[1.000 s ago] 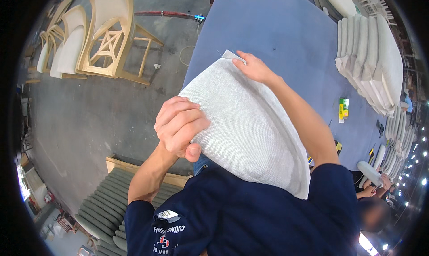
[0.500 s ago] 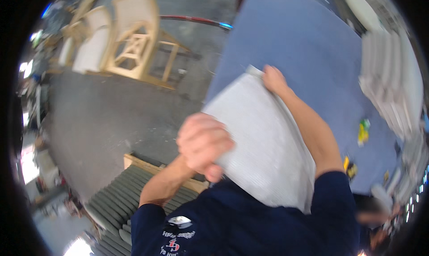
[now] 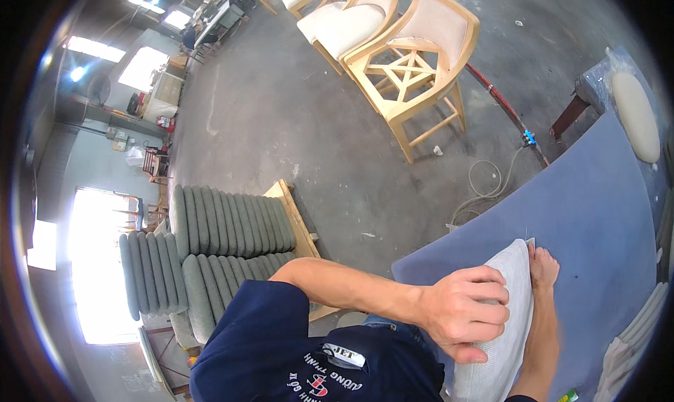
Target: The person handles white foam cushions, smoothing and adjusting them on a workbench. They use a staple gun to secure fabric to the cushions and place finished cushions on a stack.
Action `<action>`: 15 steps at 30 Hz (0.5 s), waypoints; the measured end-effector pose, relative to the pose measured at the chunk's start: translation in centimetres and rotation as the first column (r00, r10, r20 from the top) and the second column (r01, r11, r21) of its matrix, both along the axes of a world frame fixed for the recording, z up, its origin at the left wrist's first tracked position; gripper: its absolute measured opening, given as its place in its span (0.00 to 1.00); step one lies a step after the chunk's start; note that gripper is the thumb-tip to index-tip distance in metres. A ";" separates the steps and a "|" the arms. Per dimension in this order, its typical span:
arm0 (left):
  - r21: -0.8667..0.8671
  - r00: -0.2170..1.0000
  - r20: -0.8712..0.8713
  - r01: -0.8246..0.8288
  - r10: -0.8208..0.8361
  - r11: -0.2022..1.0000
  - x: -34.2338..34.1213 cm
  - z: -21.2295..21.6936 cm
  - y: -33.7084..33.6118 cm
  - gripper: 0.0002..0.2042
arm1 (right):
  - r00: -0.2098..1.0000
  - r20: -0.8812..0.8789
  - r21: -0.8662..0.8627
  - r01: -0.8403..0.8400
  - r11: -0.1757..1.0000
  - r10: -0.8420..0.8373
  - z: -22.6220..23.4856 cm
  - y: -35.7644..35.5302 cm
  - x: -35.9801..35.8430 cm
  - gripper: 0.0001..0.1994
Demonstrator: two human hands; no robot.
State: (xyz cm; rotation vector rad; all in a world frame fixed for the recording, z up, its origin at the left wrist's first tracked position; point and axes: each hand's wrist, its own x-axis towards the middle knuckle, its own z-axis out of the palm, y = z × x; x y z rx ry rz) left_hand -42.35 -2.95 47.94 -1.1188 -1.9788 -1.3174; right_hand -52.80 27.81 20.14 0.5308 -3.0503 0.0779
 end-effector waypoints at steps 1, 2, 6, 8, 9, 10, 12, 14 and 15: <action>0.007 1.000 -0.010 -0.003 0.003 1.000 -0.2 0.1 0.2 0.20 | 1.000 -0.025 0.000 -0.009 1.000 0.009 -0.1 0.1 0.0 0.26; 0.015 1.000 -0.018 -0.005 0.005 1.000 -0.3 0.0 0.3 0.19 | 1.000 -0.021 -0.002 0.006 1.000 -0.006 -0.3 0.2 0.2 0.26; 0.005 1.000 -0.022 0.020 -0.020 1.000 -0.7 0.3 0.7 0.20 | 0.999 -0.035 -0.016 0.038 0.999 -0.038 -1.3 0.2 0.7 0.26; -0.105 0.998 0.006 0.063 -0.063 0.992 -0.9 0.9 0.4 0.22 | 0.998 -0.037 0.005 0.055 0.998 -0.055 -0.9 0.2 0.2 0.25; -0.159 0.996 0.017 0.087 -0.085 0.983 -1.1 1.4 0.1 0.24 | 0.998 -0.044 -0.002 0.048 0.999 -0.048 -0.4 0.0 0.0 0.25; -0.317 0.987 0.057 0.158 -0.148 0.935 -1.2 2.4 -0.3 0.24 | 0.998 -0.052 -0.013 0.044 0.999 -0.044 -0.3 0.1 0.0 0.25; -0.603 0.963 0.155 0.269 -0.221 0.751 -1.2 4.5 -1.2 0.25 | 0.996 -0.085 0.006 0.039 0.999 -0.038 -0.2 0.1 0.1 0.26; -0.679 0.955 0.174 0.293 -0.240 0.673 -0.2 5.5 -1.2 0.28 | 0.994 -0.097 -0.013 0.051 0.999 -0.052 0.9 -0.2 0.9 0.25; -0.659 0.965 0.111 0.251 -0.238 0.709 1.1 5.9 -1.2 0.29 | 0.993 -0.102 -0.003 0.058 0.998 -0.058 1.0 -0.5 0.9 0.25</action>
